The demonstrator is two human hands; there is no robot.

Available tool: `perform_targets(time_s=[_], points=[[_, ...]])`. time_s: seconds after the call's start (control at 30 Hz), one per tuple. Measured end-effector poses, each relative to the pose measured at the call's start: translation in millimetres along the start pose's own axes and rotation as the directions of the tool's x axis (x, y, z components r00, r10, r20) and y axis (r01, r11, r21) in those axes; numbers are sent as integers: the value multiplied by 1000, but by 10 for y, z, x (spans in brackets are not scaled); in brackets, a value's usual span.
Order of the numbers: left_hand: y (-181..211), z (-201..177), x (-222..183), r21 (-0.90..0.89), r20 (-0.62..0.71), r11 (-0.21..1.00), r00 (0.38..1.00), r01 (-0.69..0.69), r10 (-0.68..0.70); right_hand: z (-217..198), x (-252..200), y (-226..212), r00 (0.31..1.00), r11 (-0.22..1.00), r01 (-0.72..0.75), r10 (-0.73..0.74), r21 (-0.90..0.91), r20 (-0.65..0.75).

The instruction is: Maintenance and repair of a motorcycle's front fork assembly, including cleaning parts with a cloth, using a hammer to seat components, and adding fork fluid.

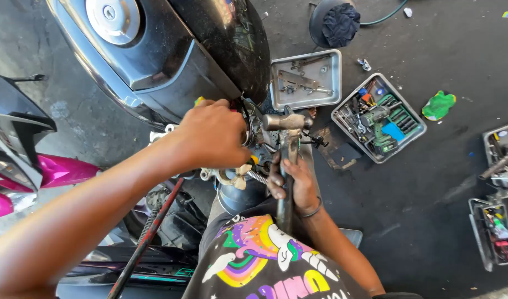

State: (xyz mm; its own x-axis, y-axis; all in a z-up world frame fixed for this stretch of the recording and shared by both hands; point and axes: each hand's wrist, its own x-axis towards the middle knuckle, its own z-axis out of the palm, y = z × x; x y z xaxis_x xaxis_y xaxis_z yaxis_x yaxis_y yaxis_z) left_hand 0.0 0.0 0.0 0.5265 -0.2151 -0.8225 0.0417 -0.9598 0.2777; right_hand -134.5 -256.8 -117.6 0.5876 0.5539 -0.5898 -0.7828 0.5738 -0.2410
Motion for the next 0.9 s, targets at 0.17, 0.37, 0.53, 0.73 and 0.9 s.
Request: perform_targets(time_s=[0.17,0.37,0.53,0.73,0.9], points=[[-186,-278,-362,-214,-144,976,990,-25,-6,234,13,425,996,985,-92,90,146,19],[-190,-483,-428,-276,-91,953,991,-124,102,400,-4,585,988,979,-150,145,140,45],[-121,-221,-737,-1,-176,960,945,-281,277,570,-45,331,970,976,-211,202,49,137],[-82,220,-1012,23,-456,940,833,-340,313,567,-4,178,941,950,-311,302,39,151],[255,902,-1047,133,-750,990,658,39,75,585,-16,147,908,918,-393,377,56,181]])
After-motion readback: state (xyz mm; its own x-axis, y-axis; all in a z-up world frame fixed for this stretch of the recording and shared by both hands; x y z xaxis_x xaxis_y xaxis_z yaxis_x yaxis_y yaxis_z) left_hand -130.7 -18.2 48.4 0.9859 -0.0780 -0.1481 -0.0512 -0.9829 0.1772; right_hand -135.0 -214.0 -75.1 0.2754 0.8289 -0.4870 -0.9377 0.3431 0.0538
